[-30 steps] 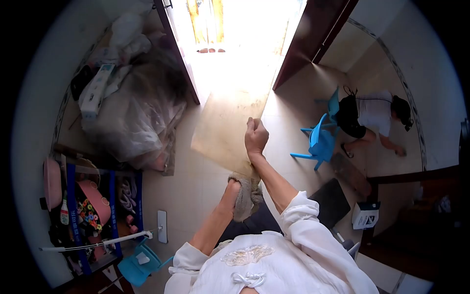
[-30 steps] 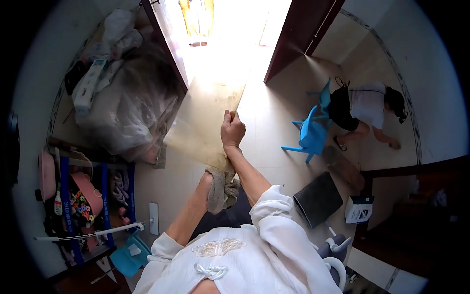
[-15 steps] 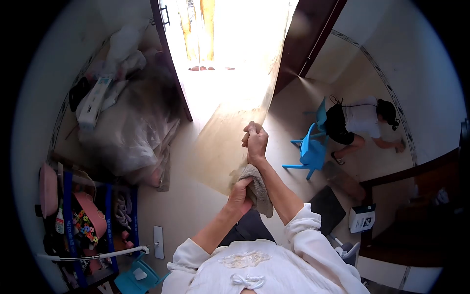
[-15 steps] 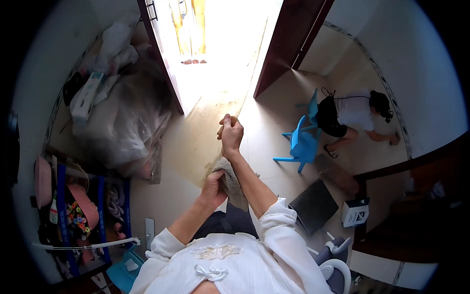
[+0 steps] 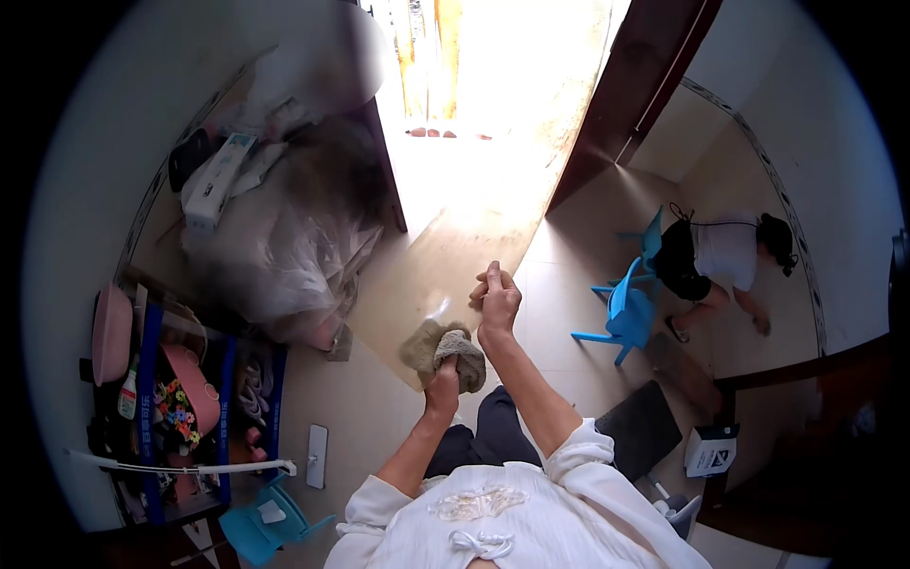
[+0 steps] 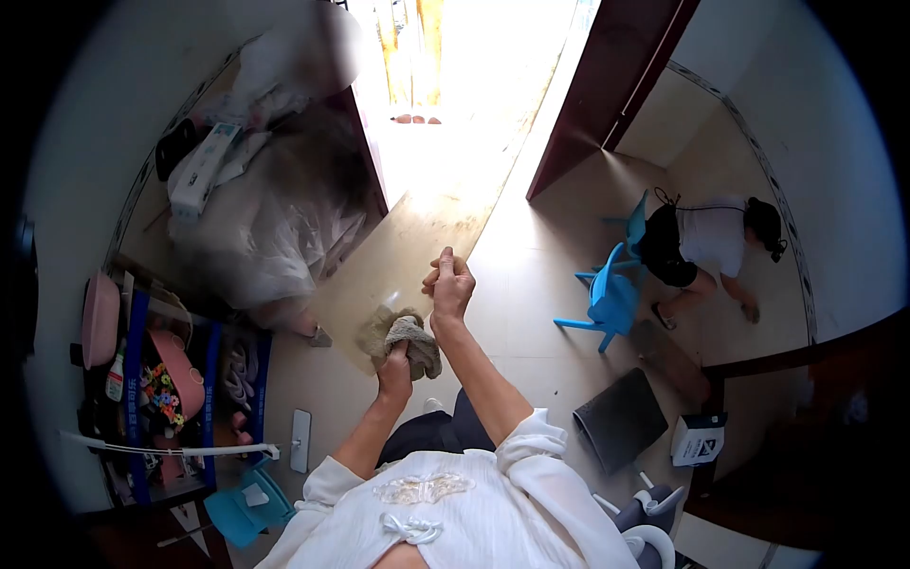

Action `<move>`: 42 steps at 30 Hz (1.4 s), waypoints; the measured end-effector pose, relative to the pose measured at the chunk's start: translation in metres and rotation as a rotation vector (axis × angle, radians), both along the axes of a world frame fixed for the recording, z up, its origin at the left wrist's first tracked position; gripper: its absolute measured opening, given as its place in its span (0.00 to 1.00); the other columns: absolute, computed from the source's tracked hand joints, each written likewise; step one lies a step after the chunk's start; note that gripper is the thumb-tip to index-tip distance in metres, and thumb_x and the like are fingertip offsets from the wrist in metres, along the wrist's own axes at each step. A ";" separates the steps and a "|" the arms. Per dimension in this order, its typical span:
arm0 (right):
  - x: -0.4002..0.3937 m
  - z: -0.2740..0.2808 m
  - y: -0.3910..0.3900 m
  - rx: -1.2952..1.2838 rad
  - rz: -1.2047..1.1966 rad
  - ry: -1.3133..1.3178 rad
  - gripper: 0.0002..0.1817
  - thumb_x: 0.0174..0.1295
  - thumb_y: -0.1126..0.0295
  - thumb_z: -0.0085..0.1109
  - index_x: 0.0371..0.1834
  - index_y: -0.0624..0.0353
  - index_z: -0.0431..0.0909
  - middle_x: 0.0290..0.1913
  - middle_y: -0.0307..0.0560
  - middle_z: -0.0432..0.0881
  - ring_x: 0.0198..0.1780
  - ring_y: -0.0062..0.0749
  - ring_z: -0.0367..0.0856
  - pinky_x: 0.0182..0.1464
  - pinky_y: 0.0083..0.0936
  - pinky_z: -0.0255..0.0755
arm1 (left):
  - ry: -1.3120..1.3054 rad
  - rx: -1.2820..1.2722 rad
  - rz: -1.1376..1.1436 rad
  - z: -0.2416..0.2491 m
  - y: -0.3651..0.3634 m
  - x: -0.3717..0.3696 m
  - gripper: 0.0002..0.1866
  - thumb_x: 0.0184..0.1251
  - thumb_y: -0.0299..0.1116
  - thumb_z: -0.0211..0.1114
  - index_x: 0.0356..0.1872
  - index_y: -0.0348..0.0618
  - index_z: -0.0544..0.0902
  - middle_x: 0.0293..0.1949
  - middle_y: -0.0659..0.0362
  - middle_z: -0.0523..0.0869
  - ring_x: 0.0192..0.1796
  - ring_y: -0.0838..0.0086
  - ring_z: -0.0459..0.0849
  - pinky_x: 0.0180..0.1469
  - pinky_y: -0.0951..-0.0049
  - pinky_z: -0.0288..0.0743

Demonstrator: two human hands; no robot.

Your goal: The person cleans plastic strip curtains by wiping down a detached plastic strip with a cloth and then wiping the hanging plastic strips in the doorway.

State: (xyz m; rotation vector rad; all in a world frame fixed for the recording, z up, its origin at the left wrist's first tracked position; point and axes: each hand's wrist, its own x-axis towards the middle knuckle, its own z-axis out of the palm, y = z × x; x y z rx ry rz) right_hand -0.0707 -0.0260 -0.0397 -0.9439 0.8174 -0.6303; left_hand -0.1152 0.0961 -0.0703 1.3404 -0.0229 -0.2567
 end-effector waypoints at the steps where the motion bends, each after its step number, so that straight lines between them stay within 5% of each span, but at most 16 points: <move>1: 0.000 -0.003 0.003 -0.038 0.047 0.016 0.17 0.66 0.57 0.52 0.26 0.59 0.74 0.13 0.35 0.70 0.13 0.18 0.67 0.17 0.16 0.63 | 0.004 -0.001 0.015 -0.004 0.005 -0.001 0.11 0.64 0.24 0.55 0.47 0.36 0.76 0.43 0.59 0.80 0.46 0.75 0.77 0.50 0.75 0.71; 6: -0.010 -0.011 0.017 -0.144 0.575 0.056 0.17 0.64 0.59 0.53 0.33 0.64 0.81 0.22 0.46 0.82 0.20 0.22 0.80 0.19 0.15 0.68 | 0.095 -0.133 0.028 -0.016 0.020 -0.005 0.12 0.66 0.24 0.51 0.49 0.36 0.74 0.45 0.57 0.79 0.46 0.73 0.78 0.49 0.74 0.72; 11: -0.001 -0.015 0.037 -0.176 0.550 -0.038 0.19 0.65 0.60 0.52 0.29 0.68 0.79 0.19 0.49 0.81 0.18 0.26 0.80 0.20 0.17 0.71 | 0.325 -0.335 0.183 -0.005 0.033 -0.004 0.13 0.65 0.26 0.52 0.50 0.36 0.74 0.43 0.56 0.80 0.43 0.69 0.81 0.47 0.71 0.75; 24: -0.006 -0.022 0.024 -0.226 0.414 0.007 0.17 0.65 0.63 0.51 0.26 0.67 0.78 0.18 0.51 0.81 0.15 0.26 0.78 0.18 0.18 0.73 | 0.283 -0.319 0.397 -0.002 0.075 -0.005 0.14 0.57 0.21 0.55 0.46 0.38 0.74 0.41 0.58 0.79 0.43 0.70 0.80 0.47 0.71 0.74; 26: -0.012 -0.036 0.005 -0.140 0.326 0.015 0.18 0.65 0.63 0.51 0.25 0.66 0.77 0.16 0.50 0.80 0.14 0.26 0.76 0.17 0.17 0.72 | 0.322 -0.316 0.645 -0.004 0.097 0.005 0.13 0.59 0.23 0.54 0.46 0.39 0.75 0.42 0.57 0.79 0.43 0.67 0.80 0.47 0.67 0.76; 29: -0.037 -0.052 -0.032 -0.236 0.329 0.059 0.18 0.66 0.61 0.50 0.25 0.65 0.77 0.14 0.47 0.77 0.12 0.22 0.73 0.15 0.16 0.66 | 0.371 -0.368 0.664 0.001 0.159 0.033 0.14 0.61 0.30 0.55 0.48 0.39 0.75 0.43 0.57 0.80 0.43 0.66 0.81 0.44 0.64 0.78; 32: -0.035 -0.030 -0.051 -0.346 0.397 -0.009 0.21 0.67 0.59 0.48 0.23 0.63 0.78 0.13 0.45 0.77 0.10 0.19 0.67 0.16 0.15 0.61 | 0.233 -0.266 0.444 -0.005 0.173 0.040 0.15 0.62 0.28 0.56 0.50 0.40 0.75 0.46 0.58 0.79 0.46 0.69 0.80 0.47 0.68 0.76; 39: -0.054 -0.010 -0.071 -0.302 0.448 -0.026 0.22 0.67 0.58 0.47 0.19 0.61 0.77 0.08 0.39 0.70 0.07 0.16 0.61 0.11 0.13 0.53 | -0.002 -0.299 0.131 0.055 0.080 0.029 0.24 0.54 0.20 0.65 0.54 0.37 0.70 0.51 0.56 0.76 0.51 0.72 0.77 0.54 0.70 0.71; 42: -0.059 0.000 -0.069 -0.236 0.425 -0.036 0.24 0.66 0.56 0.47 0.15 0.59 0.74 0.07 0.35 0.63 0.08 0.16 0.57 0.13 0.16 0.48 | -0.297 0.020 -0.101 0.080 0.031 0.032 0.27 0.47 0.27 0.73 0.51 0.37 0.72 0.47 0.55 0.79 0.49 0.74 0.77 0.54 0.72 0.70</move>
